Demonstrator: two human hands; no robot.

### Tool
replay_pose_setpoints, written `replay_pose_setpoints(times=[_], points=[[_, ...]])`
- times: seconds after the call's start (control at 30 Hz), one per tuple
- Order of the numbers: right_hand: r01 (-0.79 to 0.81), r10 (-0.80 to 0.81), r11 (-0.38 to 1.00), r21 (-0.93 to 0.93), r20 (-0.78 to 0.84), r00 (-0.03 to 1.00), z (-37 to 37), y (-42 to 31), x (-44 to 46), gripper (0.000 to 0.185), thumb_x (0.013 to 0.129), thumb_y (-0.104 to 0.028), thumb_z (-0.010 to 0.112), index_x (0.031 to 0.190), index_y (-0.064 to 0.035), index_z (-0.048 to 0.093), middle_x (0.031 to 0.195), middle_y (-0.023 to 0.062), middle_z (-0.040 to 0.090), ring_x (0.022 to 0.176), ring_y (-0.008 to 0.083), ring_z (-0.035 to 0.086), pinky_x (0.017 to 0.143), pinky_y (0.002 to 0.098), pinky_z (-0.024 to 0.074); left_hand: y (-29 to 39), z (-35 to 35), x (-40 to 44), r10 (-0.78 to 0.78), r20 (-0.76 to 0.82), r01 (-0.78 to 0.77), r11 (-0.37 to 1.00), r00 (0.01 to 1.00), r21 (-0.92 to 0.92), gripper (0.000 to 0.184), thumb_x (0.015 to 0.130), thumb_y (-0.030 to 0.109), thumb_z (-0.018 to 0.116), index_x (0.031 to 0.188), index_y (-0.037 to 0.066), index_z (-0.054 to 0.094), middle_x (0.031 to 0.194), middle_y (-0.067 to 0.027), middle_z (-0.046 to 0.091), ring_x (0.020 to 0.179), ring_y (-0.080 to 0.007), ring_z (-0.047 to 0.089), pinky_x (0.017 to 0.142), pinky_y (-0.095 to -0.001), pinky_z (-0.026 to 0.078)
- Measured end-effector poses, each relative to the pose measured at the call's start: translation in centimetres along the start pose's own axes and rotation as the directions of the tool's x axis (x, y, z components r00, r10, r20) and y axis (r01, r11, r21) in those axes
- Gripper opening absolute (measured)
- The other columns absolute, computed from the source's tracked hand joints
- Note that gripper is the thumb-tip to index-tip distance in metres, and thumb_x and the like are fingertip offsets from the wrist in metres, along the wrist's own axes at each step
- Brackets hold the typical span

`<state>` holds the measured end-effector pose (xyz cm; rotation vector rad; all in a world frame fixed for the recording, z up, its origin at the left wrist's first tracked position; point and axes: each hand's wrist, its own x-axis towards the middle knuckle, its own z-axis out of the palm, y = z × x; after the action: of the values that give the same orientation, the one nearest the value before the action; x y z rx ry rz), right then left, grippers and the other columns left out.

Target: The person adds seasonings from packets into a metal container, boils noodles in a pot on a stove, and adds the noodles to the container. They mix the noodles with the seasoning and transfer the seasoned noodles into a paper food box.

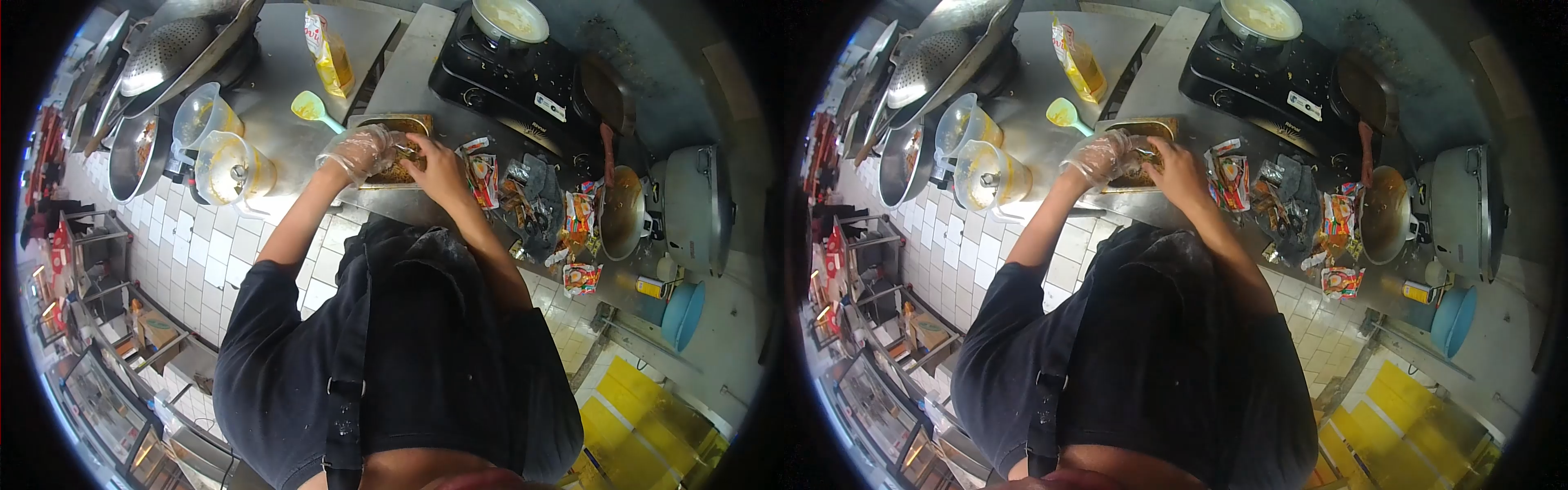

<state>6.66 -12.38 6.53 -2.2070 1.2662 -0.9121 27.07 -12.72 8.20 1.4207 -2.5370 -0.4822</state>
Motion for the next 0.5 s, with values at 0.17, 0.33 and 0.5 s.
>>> replay_pose_setpoints(times=[0.17,0.33,0.5], points=[[-0.064,0.058,0.996,0.064,0.092,0.994,1.4,1.1,0.8,0.026,0.084,-0.016,0.067,0.108,-0.0104,0.062,0.09,0.0119,0.07,0.081,0.0323,0.067,0.07,0.0401,0.053,0.3,-0.6,-1.1,-0.105,-0.143,0.056,0.949,0.984,-0.312,0.035,0.082,0.017,0.066,0.116,0.01,0.063,0.098,-0.0144,0.066,0.086,-0.0304,0.064,0.076,-0.0376,0.051],[-0.017,0.008,0.982,0.187,0.045,0.999,2.8,1.7,1.2,0.02,0.084,-0.013,0.067,0.103,-0.0098,0.063,0.086,0.011,0.07,0.077,0.0303,0.068,0.066,0.0379,0.0535,-1.9,2.2,-2.1,-0.274,-0.173,0.099,0.752,0.946,-0.651,0.032,0.083,0.009,0.067,0.115,0.008,0.065,0.099,-0.0104,0.07,0.082,-0.0179,0.066,0.073,-0.0301,0.053],[0.018,-0.017,0.993,0.116,-0.009,1.0,3.3,1.9,1.8,0.013,0.082,-0.017,0.07,0.09,-0.008,0.066,0.101,0.0107,0.069,0.088,0.0285,0.068,0.075,0.0369,0.0532,-2.1,1.6,-2.4,-0.175,-0.276,0.056,0.919,0.945,-0.391,0.024,0.086,0.014,0.066,0.108,0.004,0.068,0.099,-0.0119,0.071,0.086,-0.0188,0.067,0.076,-0.0301,0.053]])
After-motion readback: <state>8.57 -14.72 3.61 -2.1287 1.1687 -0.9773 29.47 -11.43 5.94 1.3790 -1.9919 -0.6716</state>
